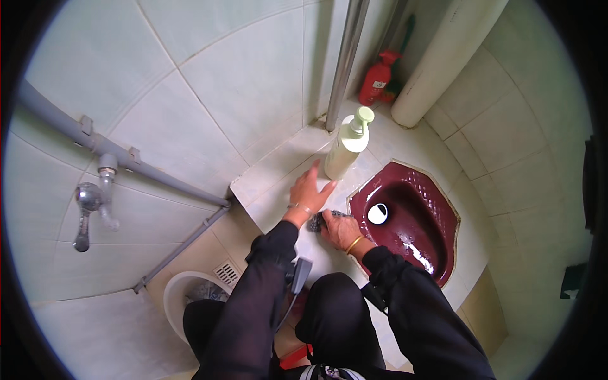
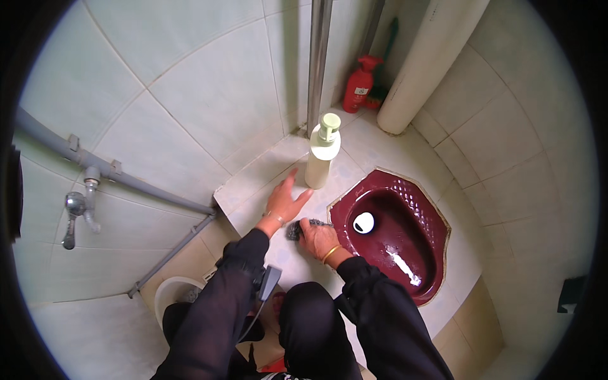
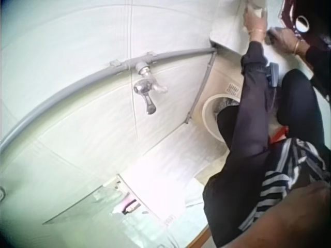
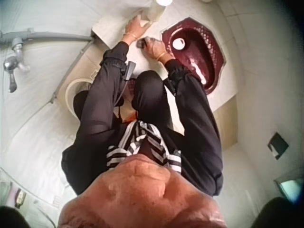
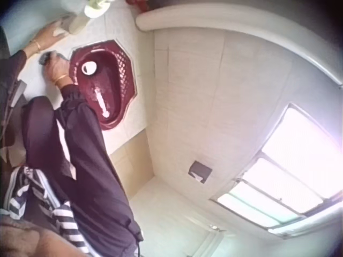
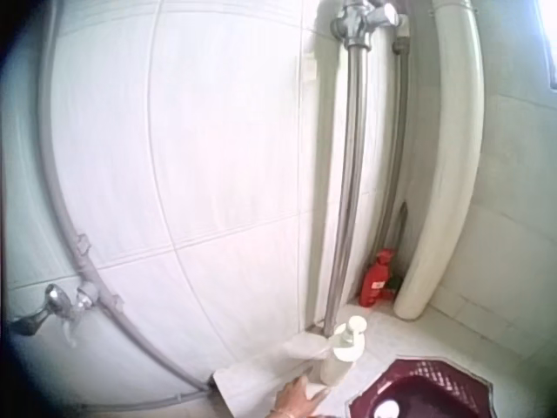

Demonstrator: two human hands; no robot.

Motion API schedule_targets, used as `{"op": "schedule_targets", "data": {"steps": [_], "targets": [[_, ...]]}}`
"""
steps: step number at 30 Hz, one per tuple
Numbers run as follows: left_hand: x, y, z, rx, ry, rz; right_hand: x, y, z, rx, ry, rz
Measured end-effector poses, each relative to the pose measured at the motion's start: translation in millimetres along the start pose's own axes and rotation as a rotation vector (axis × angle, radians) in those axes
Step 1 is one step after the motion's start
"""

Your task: Scrubbing the floor and wall surfaces around a squat toilet using wire wool and a brush.

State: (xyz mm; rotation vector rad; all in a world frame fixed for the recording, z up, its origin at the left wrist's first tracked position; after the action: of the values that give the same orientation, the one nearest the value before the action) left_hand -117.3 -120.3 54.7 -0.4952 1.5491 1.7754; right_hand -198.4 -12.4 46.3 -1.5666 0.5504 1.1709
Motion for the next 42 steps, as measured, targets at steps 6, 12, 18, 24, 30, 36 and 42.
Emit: {"op": "schedule_targets", "data": {"steps": [6, 12, 18, 24, 30, 36, 42], "targets": [[-23, -61, 79, -0.438, -0.144, 0.415, -19, -8, -47, 0.095, 0.128, -0.334], [-70, -77, 83, -0.356, -0.003, 0.659, -83, -1, 34, 0.06, 0.436, -0.175], [-225, 37, 59, 0.24, 0.296, 0.244, -96, 26, 226, 0.391, 0.572, 0.179], [-312, 215, 57, 0.81, 0.68, -0.169, -5, 58, 367, 0.731, 0.43, 0.371], [-339, 332, 16, 1.003, 1.287, -1.124, -10, 54, 352, 0.819, 0.368, 0.324], [-263, 319, -75, 0.608, 1.193, -1.196, -6, 54, 351, 0.799, 0.333, 0.36], [-107, 140, -113, 0.629, 0.562, -1.526, -4, 55, 345, 0.797, 0.328, 0.314]]}}
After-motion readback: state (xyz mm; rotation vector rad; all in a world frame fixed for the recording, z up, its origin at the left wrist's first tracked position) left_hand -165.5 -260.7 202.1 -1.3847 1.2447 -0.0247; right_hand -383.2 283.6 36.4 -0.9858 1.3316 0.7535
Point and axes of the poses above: each hand's wrist, its own z-axis away from the middle knuckle, its own x-axis out of the palm, y = z × x, the point moved 8 cm from there along -z, towards the middle knuckle, and after that the axes turned 10 degrees about -x, right-handed, at the moved point
